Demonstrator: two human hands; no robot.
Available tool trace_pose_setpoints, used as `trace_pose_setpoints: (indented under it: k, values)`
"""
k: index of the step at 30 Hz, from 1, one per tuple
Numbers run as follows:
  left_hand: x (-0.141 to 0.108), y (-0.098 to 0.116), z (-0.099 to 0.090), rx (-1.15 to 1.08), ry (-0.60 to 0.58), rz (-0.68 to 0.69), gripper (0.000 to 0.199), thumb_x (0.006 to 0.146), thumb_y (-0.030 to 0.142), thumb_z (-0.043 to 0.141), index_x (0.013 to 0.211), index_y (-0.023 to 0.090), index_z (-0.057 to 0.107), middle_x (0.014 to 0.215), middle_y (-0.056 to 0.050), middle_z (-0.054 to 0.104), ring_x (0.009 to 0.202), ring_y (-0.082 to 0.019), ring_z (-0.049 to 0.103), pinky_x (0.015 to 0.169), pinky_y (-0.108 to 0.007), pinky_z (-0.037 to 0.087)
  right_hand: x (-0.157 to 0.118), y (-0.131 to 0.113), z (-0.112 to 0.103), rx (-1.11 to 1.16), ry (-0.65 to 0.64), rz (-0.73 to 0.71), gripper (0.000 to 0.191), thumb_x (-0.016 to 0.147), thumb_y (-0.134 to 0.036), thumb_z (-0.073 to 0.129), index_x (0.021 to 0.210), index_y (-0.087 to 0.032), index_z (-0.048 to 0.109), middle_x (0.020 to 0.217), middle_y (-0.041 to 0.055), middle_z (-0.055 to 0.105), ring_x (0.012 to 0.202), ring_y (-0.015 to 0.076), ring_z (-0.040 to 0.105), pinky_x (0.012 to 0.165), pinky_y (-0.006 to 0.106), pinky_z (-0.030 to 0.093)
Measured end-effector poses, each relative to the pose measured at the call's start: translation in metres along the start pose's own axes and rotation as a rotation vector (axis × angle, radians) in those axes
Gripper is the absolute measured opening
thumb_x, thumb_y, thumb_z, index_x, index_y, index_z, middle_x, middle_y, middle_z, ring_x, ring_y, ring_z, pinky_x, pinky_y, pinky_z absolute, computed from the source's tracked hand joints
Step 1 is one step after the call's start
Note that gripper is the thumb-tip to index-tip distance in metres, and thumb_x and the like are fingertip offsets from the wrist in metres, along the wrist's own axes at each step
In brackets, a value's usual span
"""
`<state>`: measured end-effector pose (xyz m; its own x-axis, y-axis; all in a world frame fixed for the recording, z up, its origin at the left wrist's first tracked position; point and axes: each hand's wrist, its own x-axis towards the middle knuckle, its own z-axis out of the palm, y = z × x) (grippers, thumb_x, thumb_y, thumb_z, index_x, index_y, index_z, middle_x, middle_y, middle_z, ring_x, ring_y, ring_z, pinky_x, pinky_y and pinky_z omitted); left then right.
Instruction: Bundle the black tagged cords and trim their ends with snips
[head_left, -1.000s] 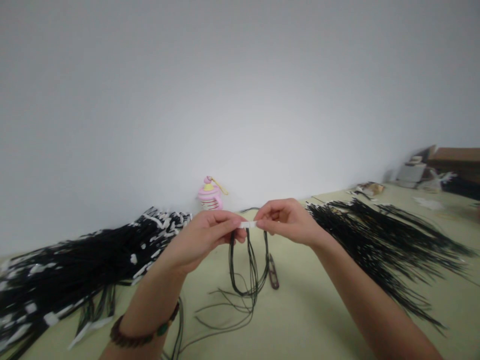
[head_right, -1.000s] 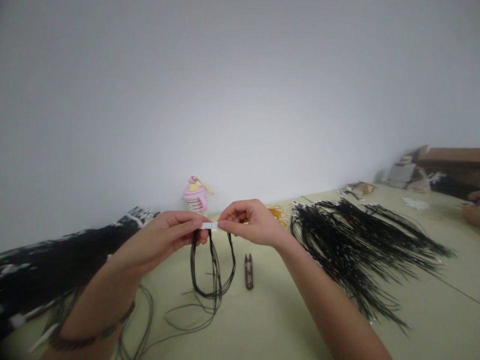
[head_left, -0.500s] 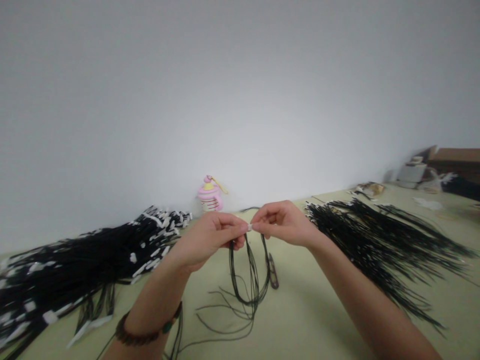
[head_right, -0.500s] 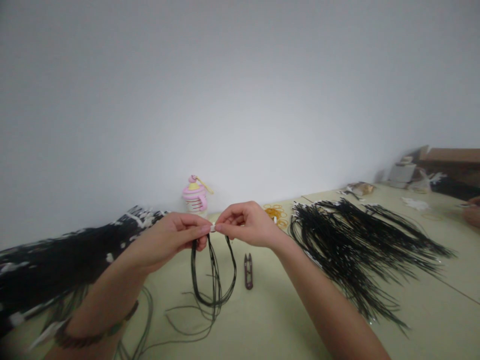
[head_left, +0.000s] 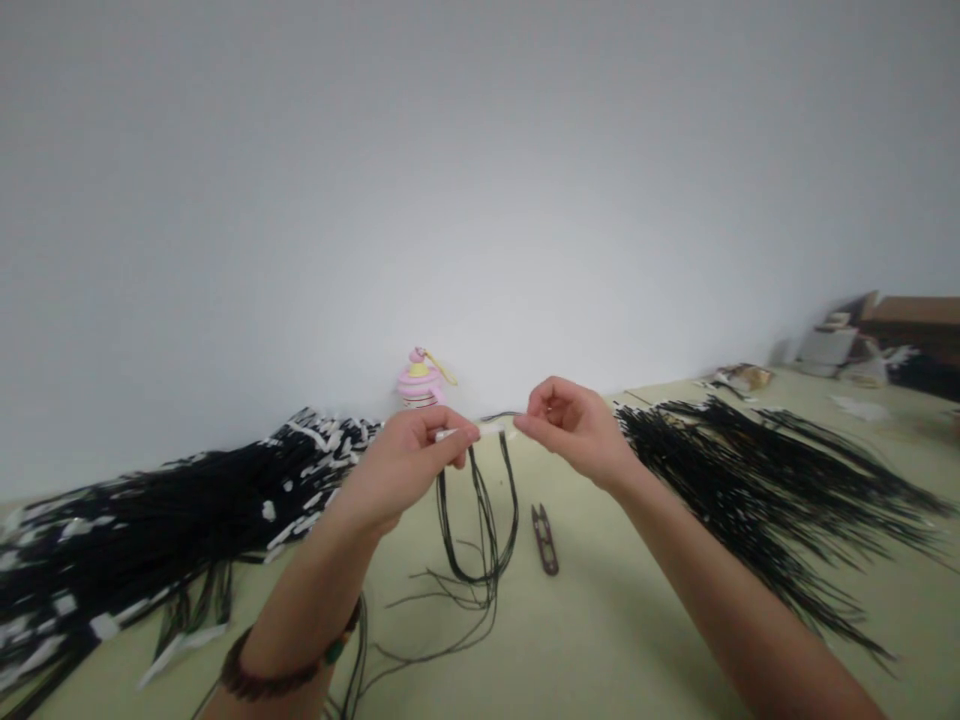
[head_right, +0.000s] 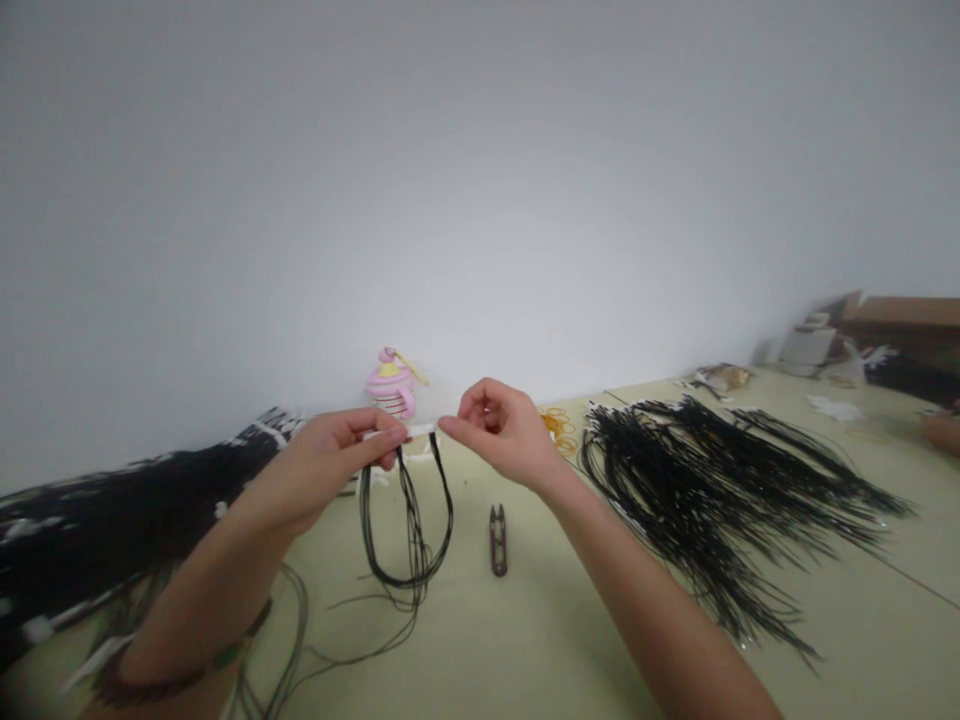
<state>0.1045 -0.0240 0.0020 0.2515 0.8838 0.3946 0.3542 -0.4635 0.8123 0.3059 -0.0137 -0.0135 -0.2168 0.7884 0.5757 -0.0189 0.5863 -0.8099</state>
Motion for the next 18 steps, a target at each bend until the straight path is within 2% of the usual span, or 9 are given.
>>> trace_pose_setpoints:
  k: [2,4,7,9,11,15,18]
  values:
    - [0.001,0.0,-0.006,-0.031,0.069,0.012,0.027,0.076,0.04,0.064,0.061,0.017,0.059,0.057,0.002,0.055,0.059,-0.013,0.046,0.058,-0.023,0.031,-0.001,-0.002,0.001,-0.011,-0.001,0.031,0.03,0.07,-0.038,0.072,0.067,-0.014,0.053,0.048,-0.0072,0.044,0.04,0.0012,0.037,0.037,0.014,0.025]
    - [0.001,0.0,-0.011,-0.074,0.106,0.017,0.027,0.076,0.039,0.064,0.062,0.017,0.059,0.058,0.002,0.056,0.059,-0.012,0.047,0.059,-0.023,0.032,-0.003,-0.001,0.005,-0.031,-0.092,0.084,0.03,0.068,-0.039,0.072,0.067,-0.012,0.059,0.047,-0.0041,0.049,0.039,0.0033,0.042,0.036,0.015,0.029]
    - [0.001,0.0,-0.013,-0.129,0.12,0.021,0.026,0.075,0.041,0.065,0.065,0.017,0.06,0.059,0.002,0.057,0.059,-0.012,0.047,0.058,-0.023,0.033,-0.007,0.003,0.019,-0.119,-0.214,0.11,0.032,0.069,-0.04,0.071,0.082,-0.011,0.068,0.063,0.0026,0.062,0.043,0.0056,0.05,0.037,0.016,0.034]
    - [0.001,0.0,-0.012,-0.148,0.129,0.025,0.024,0.074,0.039,0.066,0.067,0.017,0.061,0.059,0.002,0.057,0.059,-0.012,0.047,0.059,-0.024,0.033,-0.01,0.008,0.029,-0.196,-0.248,0.099,0.035,0.071,-0.04,0.069,0.092,-0.012,0.068,0.075,0.0046,0.066,0.044,0.0041,0.05,0.038,0.016,0.035]
    - [0.002,0.0,-0.008,-0.157,0.14,0.032,0.022,0.073,0.038,0.067,0.068,0.017,0.061,0.059,0.002,0.057,0.061,-0.012,0.047,0.061,-0.023,0.034,-0.013,0.012,0.037,-0.237,-0.262,0.08,0.035,0.072,-0.039,0.069,0.094,-0.013,0.067,0.081,0.0046,0.067,0.043,0.0022,0.046,0.039,0.015,0.033]
    - [0.004,-0.003,0.0,-0.173,0.17,0.048,0.022,0.075,0.037,0.065,0.067,0.017,0.061,0.06,0.003,0.057,0.063,-0.012,0.048,0.062,-0.023,0.035,-0.014,0.016,0.044,-0.224,-0.266,0.073,0.021,0.079,-0.032,0.061,0.085,-0.012,0.064,0.072,0.0033,0.065,0.049,0.0043,0.05,0.043,0.014,0.035]
    - [0.006,-0.004,0.0,-0.179,0.147,0.038,0.023,0.075,0.036,0.063,0.065,0.017,0.06,0.059,0.002,0.057,0.06,-0.011,0.049,0.06,-0.023,0.036,-0.013,0.015,0.042,-0.211,-0.262,0.077,0.02,0.082,-0.029,0.056,0.076,-0.011,0.062,0.064,0.0023,0.062,0.052,0.006,0.053,0.048,0.015,0.039]
